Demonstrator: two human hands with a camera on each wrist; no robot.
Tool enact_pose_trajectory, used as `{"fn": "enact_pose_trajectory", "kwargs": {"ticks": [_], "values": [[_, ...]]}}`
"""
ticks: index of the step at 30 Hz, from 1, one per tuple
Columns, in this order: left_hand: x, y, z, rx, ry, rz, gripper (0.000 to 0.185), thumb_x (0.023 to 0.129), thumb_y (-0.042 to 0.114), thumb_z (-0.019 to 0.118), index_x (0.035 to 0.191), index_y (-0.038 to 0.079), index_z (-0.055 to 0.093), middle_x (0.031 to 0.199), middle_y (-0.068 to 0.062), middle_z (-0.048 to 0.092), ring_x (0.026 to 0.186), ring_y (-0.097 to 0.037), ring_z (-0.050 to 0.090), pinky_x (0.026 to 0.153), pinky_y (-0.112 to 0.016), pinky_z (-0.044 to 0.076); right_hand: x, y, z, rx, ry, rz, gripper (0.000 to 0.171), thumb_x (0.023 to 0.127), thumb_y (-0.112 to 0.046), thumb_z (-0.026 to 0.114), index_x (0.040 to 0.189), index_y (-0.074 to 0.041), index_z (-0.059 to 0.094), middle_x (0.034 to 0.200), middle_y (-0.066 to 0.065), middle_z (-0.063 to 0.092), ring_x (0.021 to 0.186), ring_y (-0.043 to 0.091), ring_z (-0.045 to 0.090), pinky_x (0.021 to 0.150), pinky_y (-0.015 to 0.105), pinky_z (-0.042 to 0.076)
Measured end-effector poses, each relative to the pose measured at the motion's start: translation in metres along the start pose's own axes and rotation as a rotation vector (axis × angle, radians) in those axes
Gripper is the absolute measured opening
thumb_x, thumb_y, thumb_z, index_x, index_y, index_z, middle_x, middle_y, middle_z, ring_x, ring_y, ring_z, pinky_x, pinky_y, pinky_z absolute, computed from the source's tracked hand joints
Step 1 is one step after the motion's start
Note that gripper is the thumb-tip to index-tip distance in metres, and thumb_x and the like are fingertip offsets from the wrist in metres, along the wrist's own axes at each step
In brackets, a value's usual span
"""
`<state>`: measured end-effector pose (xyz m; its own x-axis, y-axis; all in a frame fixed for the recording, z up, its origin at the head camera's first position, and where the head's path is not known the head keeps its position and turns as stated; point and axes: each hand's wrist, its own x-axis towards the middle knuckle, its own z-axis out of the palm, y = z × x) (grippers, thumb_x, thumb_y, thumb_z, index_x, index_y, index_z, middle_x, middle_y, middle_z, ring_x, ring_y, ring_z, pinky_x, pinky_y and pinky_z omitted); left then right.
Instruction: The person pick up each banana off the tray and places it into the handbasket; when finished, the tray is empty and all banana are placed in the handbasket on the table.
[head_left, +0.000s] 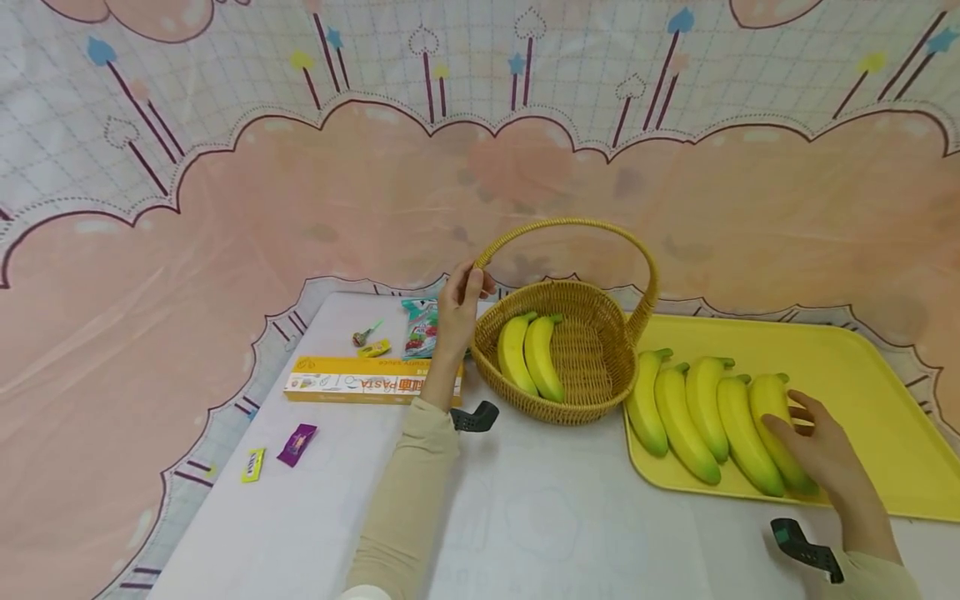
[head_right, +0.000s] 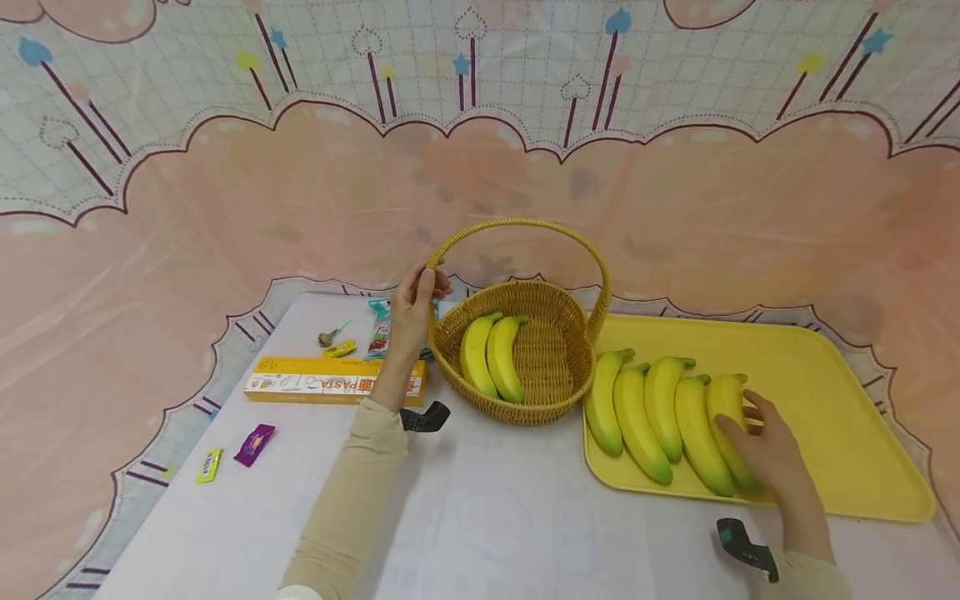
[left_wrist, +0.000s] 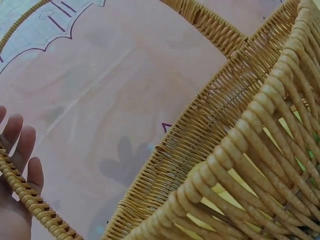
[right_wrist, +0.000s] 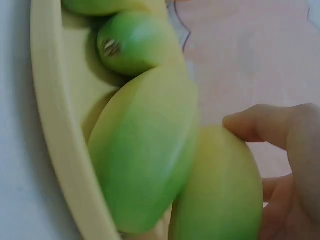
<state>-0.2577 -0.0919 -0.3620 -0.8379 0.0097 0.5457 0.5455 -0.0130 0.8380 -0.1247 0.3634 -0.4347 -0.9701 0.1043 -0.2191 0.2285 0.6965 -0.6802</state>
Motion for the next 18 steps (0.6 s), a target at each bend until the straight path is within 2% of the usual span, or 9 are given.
{"fn": "enact_pose_trajectory", "kwargs": {"ticks": [4,6,8,10,12,14,16,18], "values": [[-0.001,0.003,0.0,0.007,0.011,-0.009,0.029,0.1,0.002,0.039,0.123,-0.01,0.053,0.098,-0.032,0.058,0.089,-0.028,0.062,0.086,-0.05,0.05,-0.009,-0.01,-0.004,-0.027,-0.009,-0.03,0.085,0.098,-0.048,0.041,0.149,0.004,-0.003,0.141,0.042,0.022,0.12,0.058,0.03,0.087,0.069,0.036],[-0.002,0.004,-0.001,0.001,0.022,-0.025,0.03,0.1,0.003,0.041,0.125,-0.007,0.054,0.103,-0.032,0.06,0.094,-0.027,0.062,0.089,-0.054,0.048,-0.013,-0.017,-0.004,-0.051,-0.014,-0.058,0.086,0.097,-0.047,0.042,0.15,0.003,-0.004,0.14,0.042,0.024,0.119,0.058,0.032,0.085,0.069,0.037],[-0.003,0.006,-0.002,-0.001,0.036,-0.047,0.03,0.1,0.005,0.043,0.126,-0.006,0.054,0.106,-0.031,0.06,0.098,-0.027,0.062,0.092,-0.052,0.048,-0.017,-0.025,-0.004,-0.065,-0.016,-0.093,0.086,0.097,-0.045,0.045,0.15,0.002,-0.005,0.14,0.042,0.026,0.118,0.057,0.035,0.085,0.068,0.038],[-0.004,0.007,-0.003,0.0,0.048,-0.07,0.031,0.099,0.007,0.045,0.127,-0.004,0.055,0.107,-0.03,0.06,0.101,-0.029,0.061,0.092,-0.042,0.05,-0.02,-0.035,-0.001,-0.069,-0.017,-0.143,0.084,0.097,-0.041,0.048,0.15,0.001,-0.003,0.139,0.041,0.029,0.116,0.056,0.038,0.083,0.066,0.042],[-0.004,0.008,-0.004,0.001,0.054,-0.086,0.032,0.099,0.009,0.046,0.127,-0.003,0.055,0.108,-0.03,0.06,0.103,-0.033,0.06,0.09,-0.03,0.05,-0.023,-0.047,0.001,-0.076,-0.021,-0.202,0.083,0.097,-0.036,0.051,0.151,0.0,0.0,0.137,0.039,0.032,0.114,0.053,0.042,0.081,0.059,0.047],[-0.004,0.01,-0.004,0.001,0.055,-0.093,0.032,0.099,0.01,0.047,0.127,-0.004,0.055,0.108,-0.031,0.059,0.103,-0.037,0.058,0.088,-0.023,0.049,-0.026,-0.059,0.004,-0.089,-0.023,-0.265,0.08,0.096,-0.032,0.053,0.152,-0.002,0.004,0.136,0.036,0.035,0.112,0.05,0.045,0.079,0.043,0.052],[-0.005,0.011,-0.004,0.005,0.057,-0.096,0.032,0.099,0.011,0.048,0.126,-0.004,0.056,0.108,-0.031,0.059,0.103,-0.04,0.058,0.086,-0.02,0.049,-0.028,-0.072,0.006,-0.099,-0.032,-0.328,0.078,0.096,-0.029,0.056,0.152,-0.004,0.007,0.135,0.033,0.038,0.111,0.046,0.048,0.076,0.027,0.051],[-0.005,0.012,-0.004,0.014,0.06,-0.097,0.032,0.098,0.012,0.049,0.125,-0.004,0.056,0.108,-0.031,0.059,0.103,-0.041,0.057,0.085,-0.02,0.049,-0.03,-0.084,0.009,-0.114,-0.04,-0.385,0.077,0.095,-0.027,0.058,0.152,-0.005,0.012,0.133,0.03,0.041,0.109,0.044,0.051,0.072,0.017,0.048]]}}
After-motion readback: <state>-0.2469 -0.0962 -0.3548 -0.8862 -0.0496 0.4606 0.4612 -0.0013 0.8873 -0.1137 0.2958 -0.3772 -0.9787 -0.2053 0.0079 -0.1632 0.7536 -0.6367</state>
